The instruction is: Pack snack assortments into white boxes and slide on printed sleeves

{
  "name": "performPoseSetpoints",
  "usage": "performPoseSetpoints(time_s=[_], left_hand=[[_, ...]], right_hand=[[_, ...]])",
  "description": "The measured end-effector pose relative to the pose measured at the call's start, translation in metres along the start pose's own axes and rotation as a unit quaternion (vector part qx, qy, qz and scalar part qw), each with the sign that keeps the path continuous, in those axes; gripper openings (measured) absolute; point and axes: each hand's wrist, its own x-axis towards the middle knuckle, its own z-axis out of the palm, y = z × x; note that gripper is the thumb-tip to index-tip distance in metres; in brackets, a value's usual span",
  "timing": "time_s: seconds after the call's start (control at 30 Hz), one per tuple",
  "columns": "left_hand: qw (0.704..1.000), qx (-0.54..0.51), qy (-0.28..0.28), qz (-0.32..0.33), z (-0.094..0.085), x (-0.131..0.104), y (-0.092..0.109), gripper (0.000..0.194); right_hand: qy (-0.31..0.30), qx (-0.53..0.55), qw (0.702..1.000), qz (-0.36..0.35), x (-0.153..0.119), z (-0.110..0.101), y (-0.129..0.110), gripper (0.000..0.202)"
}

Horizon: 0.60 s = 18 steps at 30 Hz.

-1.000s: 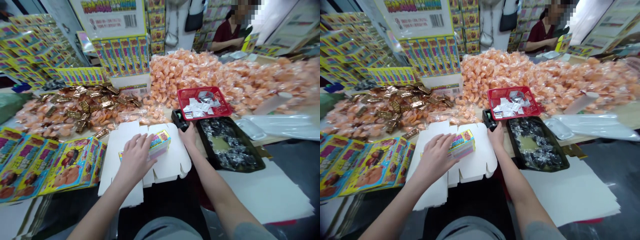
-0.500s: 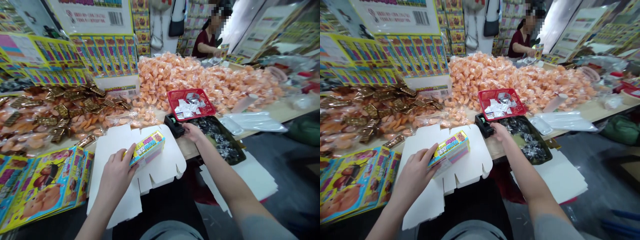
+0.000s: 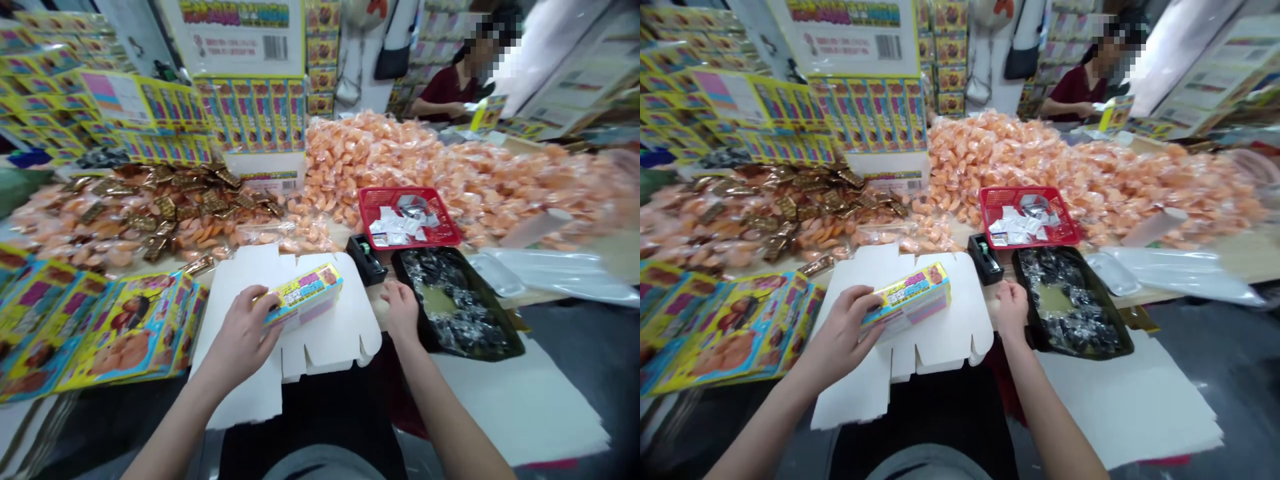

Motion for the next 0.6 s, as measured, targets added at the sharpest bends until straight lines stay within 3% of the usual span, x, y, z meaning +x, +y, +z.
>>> performPoseSetpoints(time_s=[0.07,0.13,0.23,0.3,0.43,0.6], left_hand=[[1.000,0.019,0.014,0.016,-0.001,-0.004,0.002,0.029],[0.996,0.059,0.053,0.034,0.001,-0.008,0.003,0.030],[0.986,0.075,0.127,0.073,0.006,-0.016,0.003,0.033],[0.983,0.043,0.149,0.095,0.007,-0.021,0.003,0.034],[0.986,-0.028,0.135,0.098,0.002,-0.028,0.001,0.032],[0.982,-0.077,0.139,0.100,-0.003,-0.033,-0.003,0.034]], right_hand=[[-0.062,0.021,0.998,0.015,-0.026,-0.004,-0.021,0.034],[-0.170,0.037,0.985,0.016,-0.055,0.001,-0.047,0.033],[-0.320,0.040,0.946,0.017,-0.095,0.025,-0.081,0.042],[-0.382,0.051,0.922,0.031,-0.115,0.046,-0.094,0.060],[-0.389,0.058,0.919,0.027,-0.134,0.080,-0.096,0.076],[-0.358,0.032,0.933,0.025,-0.143,0.088,-0.086,0.075]])
